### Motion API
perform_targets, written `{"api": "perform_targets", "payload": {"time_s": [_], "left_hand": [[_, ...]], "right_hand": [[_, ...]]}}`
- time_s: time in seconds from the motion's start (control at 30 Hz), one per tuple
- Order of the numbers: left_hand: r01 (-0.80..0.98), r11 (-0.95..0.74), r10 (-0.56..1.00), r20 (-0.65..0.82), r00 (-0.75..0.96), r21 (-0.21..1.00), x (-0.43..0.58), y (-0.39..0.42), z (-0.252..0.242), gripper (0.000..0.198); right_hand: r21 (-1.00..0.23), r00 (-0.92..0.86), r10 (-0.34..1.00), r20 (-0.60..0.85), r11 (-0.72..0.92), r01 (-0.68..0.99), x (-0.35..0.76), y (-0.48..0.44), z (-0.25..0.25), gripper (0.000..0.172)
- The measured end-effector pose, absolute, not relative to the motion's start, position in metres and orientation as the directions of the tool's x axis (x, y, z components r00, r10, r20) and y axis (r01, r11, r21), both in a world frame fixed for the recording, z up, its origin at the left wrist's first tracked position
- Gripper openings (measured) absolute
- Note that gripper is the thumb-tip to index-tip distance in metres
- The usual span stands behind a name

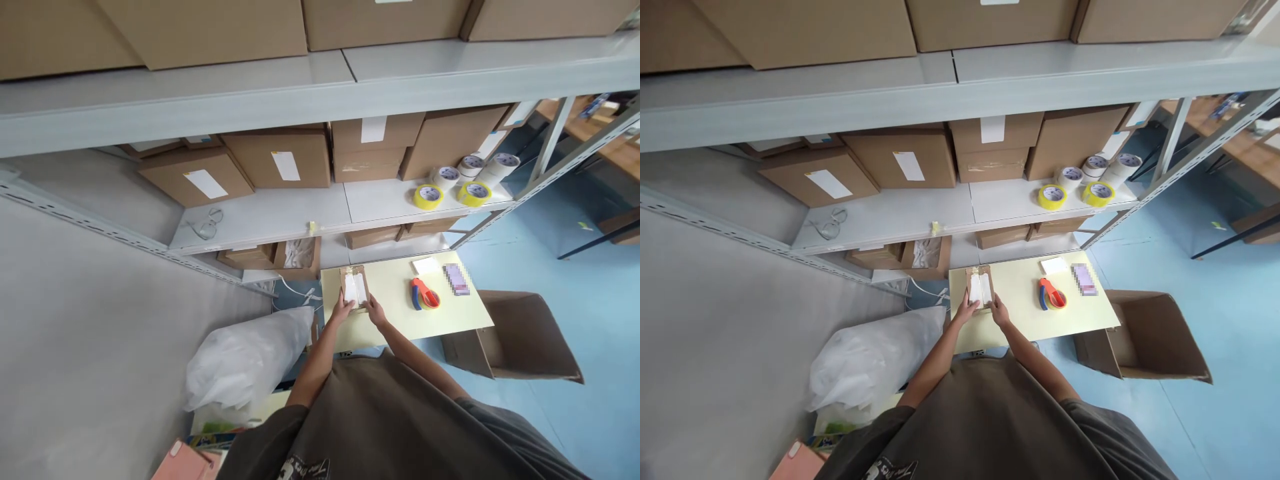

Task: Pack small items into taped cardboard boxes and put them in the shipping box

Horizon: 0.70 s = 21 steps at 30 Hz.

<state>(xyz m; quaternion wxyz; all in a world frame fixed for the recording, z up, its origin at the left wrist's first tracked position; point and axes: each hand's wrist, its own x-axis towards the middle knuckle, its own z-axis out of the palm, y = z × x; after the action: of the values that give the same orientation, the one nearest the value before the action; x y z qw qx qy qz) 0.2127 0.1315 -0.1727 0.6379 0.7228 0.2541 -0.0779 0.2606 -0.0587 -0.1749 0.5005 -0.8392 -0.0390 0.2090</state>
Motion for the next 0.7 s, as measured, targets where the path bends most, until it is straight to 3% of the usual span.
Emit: {"api": "perform_targets", "payload": {"time_s": [0.13,0.27,0.57,0.7], "left_hand": [[0.436,-0.005,0.288,-0.416,0.863,0.900,0.214,0.127,-0.172,0.112],[0.378,0.002,0.251,-0.367,0.896,0.926,0.226,0.130,-0.159,0.112],[0.188,-0.051,0.083,-0.184,0.979,0.981,0.298,0.092,-0.100,0.107],[0.154,-0.087,-0.045,-0.159,0.986,0.984,0.339,0.037,-0.085,0.110]], "right_hand": [[-0.871,0.895,0.274,-0.352,-0.447,-0.205,0.258,-0.047,-0.157,0.050],[-0.929,0.916,0.264,-0.302,-0.296,-0.221,0.267,-0.052,-0.141,0.054],[-0.977,0.973,0.083,-0.215,-0.024,-0.214,0.302,-0.100,-0.086,0.064],[-0.980,0.976,-0.090,-0.198,0.046,-0.195,0.319,-0.154,-0.072,0.060]]}}
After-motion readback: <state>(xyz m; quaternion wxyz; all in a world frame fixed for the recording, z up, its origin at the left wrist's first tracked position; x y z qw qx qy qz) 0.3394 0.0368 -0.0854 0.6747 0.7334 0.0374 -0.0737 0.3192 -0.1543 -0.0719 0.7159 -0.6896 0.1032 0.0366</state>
